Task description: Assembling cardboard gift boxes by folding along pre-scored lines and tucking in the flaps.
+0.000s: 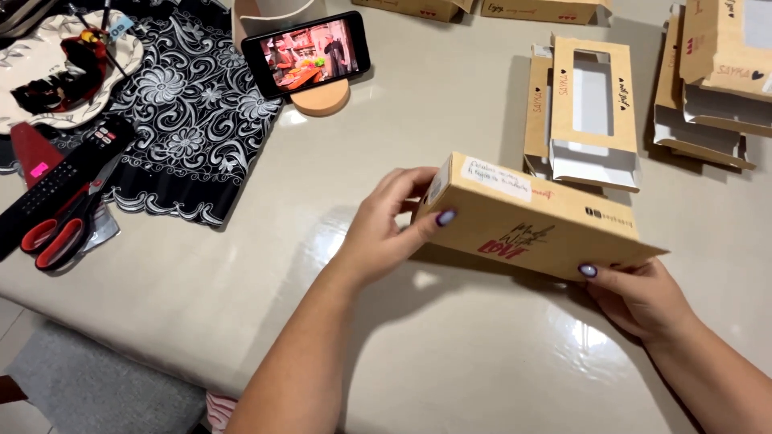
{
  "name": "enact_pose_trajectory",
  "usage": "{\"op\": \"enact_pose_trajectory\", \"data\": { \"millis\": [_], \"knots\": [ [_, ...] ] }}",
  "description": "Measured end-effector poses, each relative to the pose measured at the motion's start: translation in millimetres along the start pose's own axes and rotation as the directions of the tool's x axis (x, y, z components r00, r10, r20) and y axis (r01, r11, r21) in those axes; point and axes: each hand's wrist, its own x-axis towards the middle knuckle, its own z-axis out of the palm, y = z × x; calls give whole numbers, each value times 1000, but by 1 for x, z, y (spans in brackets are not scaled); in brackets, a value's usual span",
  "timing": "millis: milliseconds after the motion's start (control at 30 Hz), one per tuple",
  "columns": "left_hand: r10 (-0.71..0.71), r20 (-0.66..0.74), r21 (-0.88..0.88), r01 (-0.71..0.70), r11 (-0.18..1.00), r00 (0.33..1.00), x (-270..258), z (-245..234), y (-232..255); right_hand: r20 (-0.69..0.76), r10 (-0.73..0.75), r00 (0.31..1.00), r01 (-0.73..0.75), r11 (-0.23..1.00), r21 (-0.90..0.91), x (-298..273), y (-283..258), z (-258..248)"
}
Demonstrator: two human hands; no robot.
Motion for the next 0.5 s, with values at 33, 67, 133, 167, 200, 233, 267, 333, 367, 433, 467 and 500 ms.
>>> {"op": "enact_pose_trajectory", "data": {
  "millis": [33, 67, 133, 167, 200, 233, 267, 333, 367, 433, 467, 500],
  "knots": [
    [-1, 2, 0, 1, 1000, 1000, 0, -1, 0, -1, 1, 1000, -1, 1000, 2, -3, -8, 13],
    [40, -45, 3, -40, 999, 998, 0, -2, 0, -71, 40, 997, -42, 999, -17, -6, -16, 27],
    [81, -90, 9, -80, 997, 993, 0, -3, 0, -142, 79, 987, -85, 996, -33, -9, -25, 43],
    [67, -108, 20, -65, 998, 992, 0, -3, 0, -151, 89, 985, -94, 995, -25, -10, -27, 45],
    [53, -126, 30, -49, 998, 991, 0, -4, 0, -161, 98, 982, -102, 995, -17, -10, -29, 47],
    [53, -127, 31, -50, 998, 990, 0, -4, 0, -159, 98, 982, -102, 995, -18, -11, -30, 50],
    [47, -125, 36, -43, 998, 991, 0, -5, 0, -174, 99, 980, -105, 994, -25, -11, -31, 52],
    [41, -124, 40, -36, 999, 991, 0, -5, -1, -188, 100, 977, -108, 994, -33, -13, -34, 59],
    [53, -113, 39, -49, 998, 992, 0, -6, -1, -198, 101, 975, -110, 993, -32, -14, -36, 63],
    [66, -102, 36, -62, 997, 993, 0, -6, -1, -206, 103, 973, -112, 993, -31, -15, -39, 68],
    [64, -100, 46, -60, 997, 993, 0, -6, -1, -212, 101, 972, -112, 993, -39, -16, -39, 68],
    [62, -99, 55, -57, 997, 993, 0, -5, -1, -217, 100, 971, -113, 993, -47, -16, -40, 69]
  ]
}}
